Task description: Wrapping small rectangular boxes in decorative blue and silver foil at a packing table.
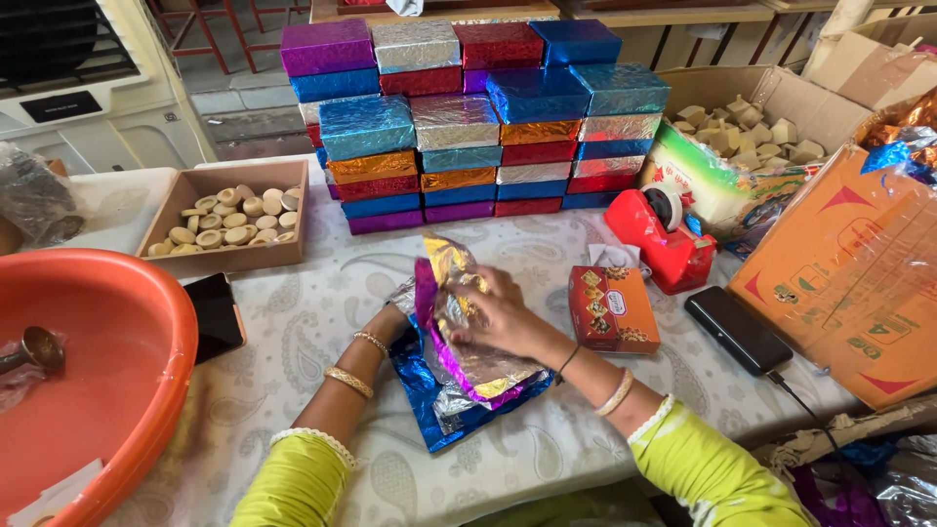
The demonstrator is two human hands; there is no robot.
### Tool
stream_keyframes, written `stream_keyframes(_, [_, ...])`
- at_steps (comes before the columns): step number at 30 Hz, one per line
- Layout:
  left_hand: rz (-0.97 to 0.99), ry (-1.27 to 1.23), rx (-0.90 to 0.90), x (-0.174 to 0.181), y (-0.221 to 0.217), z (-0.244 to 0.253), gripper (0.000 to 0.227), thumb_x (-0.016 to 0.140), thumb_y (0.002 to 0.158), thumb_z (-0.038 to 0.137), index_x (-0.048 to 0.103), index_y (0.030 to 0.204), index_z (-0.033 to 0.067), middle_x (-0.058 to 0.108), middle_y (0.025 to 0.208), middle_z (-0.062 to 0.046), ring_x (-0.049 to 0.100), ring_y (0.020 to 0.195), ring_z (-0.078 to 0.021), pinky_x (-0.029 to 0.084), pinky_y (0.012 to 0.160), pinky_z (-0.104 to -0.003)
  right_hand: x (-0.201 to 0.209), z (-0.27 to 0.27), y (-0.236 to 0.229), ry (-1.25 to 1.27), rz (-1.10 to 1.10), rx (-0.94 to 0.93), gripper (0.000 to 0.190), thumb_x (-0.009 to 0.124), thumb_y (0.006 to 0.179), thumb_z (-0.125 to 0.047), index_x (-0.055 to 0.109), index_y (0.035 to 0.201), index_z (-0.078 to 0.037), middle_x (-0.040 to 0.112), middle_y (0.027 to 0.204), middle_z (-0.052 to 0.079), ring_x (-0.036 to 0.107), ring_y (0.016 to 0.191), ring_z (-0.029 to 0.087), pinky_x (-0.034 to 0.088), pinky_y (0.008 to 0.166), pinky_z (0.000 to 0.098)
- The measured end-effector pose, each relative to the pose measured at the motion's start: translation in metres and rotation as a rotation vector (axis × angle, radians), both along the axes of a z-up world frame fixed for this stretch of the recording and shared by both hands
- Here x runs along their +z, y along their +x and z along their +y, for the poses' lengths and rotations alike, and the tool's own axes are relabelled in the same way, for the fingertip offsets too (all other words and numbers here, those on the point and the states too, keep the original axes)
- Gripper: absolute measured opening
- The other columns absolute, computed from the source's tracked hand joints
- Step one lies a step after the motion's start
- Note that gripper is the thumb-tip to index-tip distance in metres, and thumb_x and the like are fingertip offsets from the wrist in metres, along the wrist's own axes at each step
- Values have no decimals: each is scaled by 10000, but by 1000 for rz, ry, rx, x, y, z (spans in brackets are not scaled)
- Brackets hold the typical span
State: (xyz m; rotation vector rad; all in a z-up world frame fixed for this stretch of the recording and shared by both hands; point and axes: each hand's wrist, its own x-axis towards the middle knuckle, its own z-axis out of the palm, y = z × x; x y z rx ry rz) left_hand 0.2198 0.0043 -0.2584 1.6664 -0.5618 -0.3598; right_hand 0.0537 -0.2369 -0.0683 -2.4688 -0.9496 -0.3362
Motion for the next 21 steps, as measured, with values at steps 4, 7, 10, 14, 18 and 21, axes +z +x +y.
stream_keyframes(4, [147, 40, 14, -9, 7, 12, 274, 559, 1050, 105, 630, 1307, 41, 656, 1035, -49, 608, 875, -124, 527, 748, -287, -11, 12, -16, -38, -23, 144, 812, 502, 914, -727, 433, 1554, -232, 318, 1602, 195, 265, 1516, 419, 252, 1219, 564])
stream_keyframes(7, [-245, 23, -129, 50, -27, 13, 378, 573, 980, 33, 573, 1357, -1, 669, 1259, -87, 625, 1087, -132, 518, 939, -297, -17, 14, -24, -27, 49, 192, 787, 496, 950, -704, 405, 1568, -227, 291, 1639, 204, 243, 1541, 425, 232, 1235, 557])
stream_keyframes(10, [-329, -43, -144, 112, -62, 13, 412, 628, 934, 7, 582, 1341, -40, 669, 1298, -139, 619, 1142, -152, 515, 969, -321, -23, 15, -28, -68, 83, 185, 760, 511, 970, -666, 389, 1574, -223, 273, 1640, 223, 217, 1541, 442, 206, 1233, 560])
stream_keyframes(14, [30, 7, 89, 146, -63, 11, 300, 593, 1002, 161, 700, 1243, 16, 758, 1135, -100, 683, 972, -133, 574, 860, -285, -27, 19, -29, -119, 88, 200, 716, 524, 989, -617, 393, 1572, -223, 274, 1634, 241, 198, 1540, 462, 179, 1233, 575])
stream_keyframes(18, [297, -120, 279, 186, -75, 16, 272, 525, 1019, 258, 679, 1175, 97, 763, 1027, -97, 704, 871, -164, 569, 789, -310, -23, 23, -35, -161, 87, 192, 695, 548, 980, -582, 406, 1562, -231, 302, 1627, 232, 206, 1529, 472, 176, 1225, 584])
stream_keyframes(21, [-99, 82, 563, 195, -78, 10, 226, 580, 1042, 231, 729, 1099, 71, 746, 968, -121, 693, 832, -227, 586, 780, -369, -16, 25, -39, -196, 70, 174, 686, 577, 968, -553, 413, 1555, -237, 329, 1619, 218, 219, 1516, 478, 179, 1212, 592])
